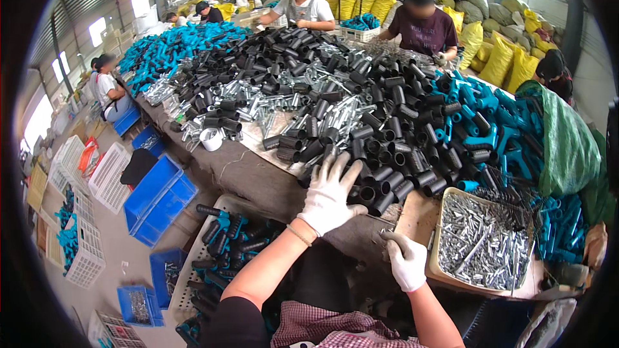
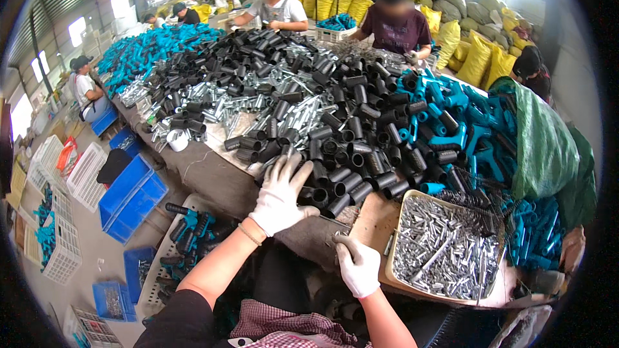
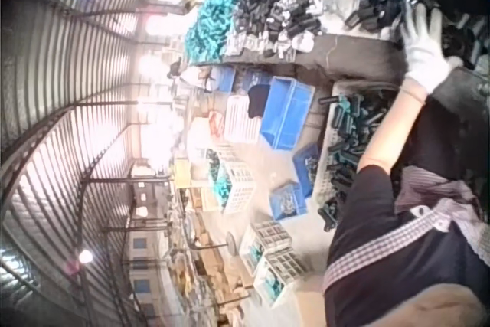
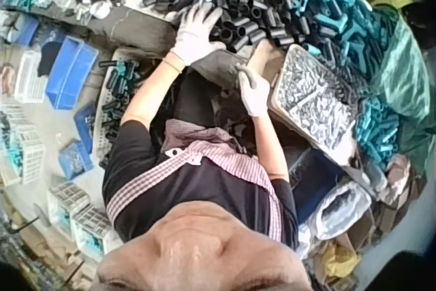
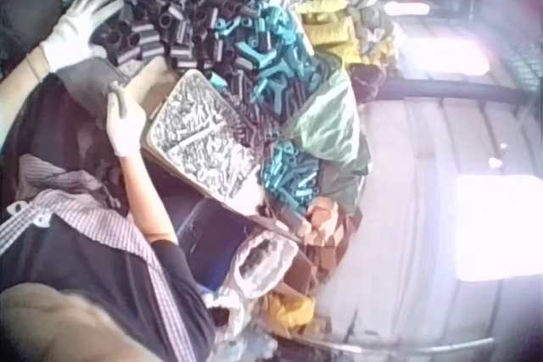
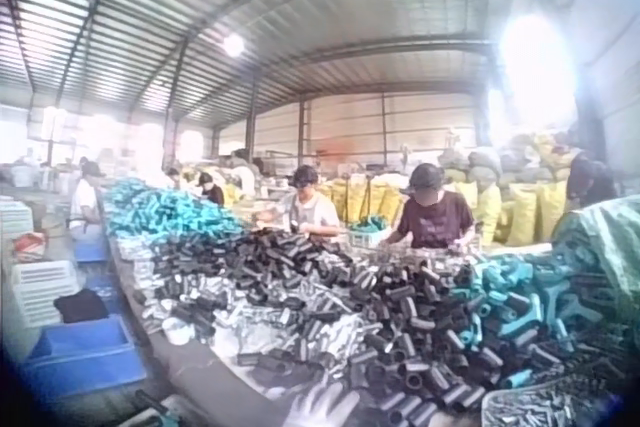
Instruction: The person assembles tools by inserting metal pins and springs into metal cylinders and fitting plastic handles onto the assemblies by hand.
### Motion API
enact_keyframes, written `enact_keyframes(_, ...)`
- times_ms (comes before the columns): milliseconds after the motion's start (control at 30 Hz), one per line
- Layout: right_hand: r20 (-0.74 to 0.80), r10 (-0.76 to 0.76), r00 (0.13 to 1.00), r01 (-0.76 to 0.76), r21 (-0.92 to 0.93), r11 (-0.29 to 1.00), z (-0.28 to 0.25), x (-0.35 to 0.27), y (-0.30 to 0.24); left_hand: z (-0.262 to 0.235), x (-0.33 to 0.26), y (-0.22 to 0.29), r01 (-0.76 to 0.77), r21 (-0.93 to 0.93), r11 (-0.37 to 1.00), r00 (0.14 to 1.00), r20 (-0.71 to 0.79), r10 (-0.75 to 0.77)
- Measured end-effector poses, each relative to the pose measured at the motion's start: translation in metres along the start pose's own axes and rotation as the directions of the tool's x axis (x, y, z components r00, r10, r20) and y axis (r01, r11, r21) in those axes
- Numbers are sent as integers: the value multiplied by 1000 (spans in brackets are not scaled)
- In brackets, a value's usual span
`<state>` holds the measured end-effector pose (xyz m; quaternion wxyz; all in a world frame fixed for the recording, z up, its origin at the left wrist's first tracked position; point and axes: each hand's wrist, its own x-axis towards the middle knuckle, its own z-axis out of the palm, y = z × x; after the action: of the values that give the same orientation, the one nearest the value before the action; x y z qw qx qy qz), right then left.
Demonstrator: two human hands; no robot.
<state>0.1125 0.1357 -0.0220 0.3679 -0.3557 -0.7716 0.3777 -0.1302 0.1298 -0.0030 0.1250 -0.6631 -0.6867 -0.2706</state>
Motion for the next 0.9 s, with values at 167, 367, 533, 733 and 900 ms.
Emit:
enact_keyframes(167, -9, -59, 998, 59, -45, 997, 4, 1, 8, 11, 11, 11, -73, 61, 995, 994, 88, 67)
enact_keyframes(367, -10, -58, 998, 57, -70, 996, 6, 2, 7, 5, 20, -6, -178, 38, 983, 967, 194, 168)
enact_keyframes(533, 18, 27, 999, -25, -83, 996, 1, 2, 4, -33, 48, -94, 150, -302, 942, 968, -148, -202)
enact_keyframes(733, 19, 11, 1000, -8, -132, 991, 5, 4, 3, -9, 87, -281, 682, 219, 698, 721, -43, -691)
enact_keyframes(900, 32, 1, 1000, 3, -139, 990, 3, 6, 1, 25, 104, -320, 795, 113, 596, 604, -68, -794)
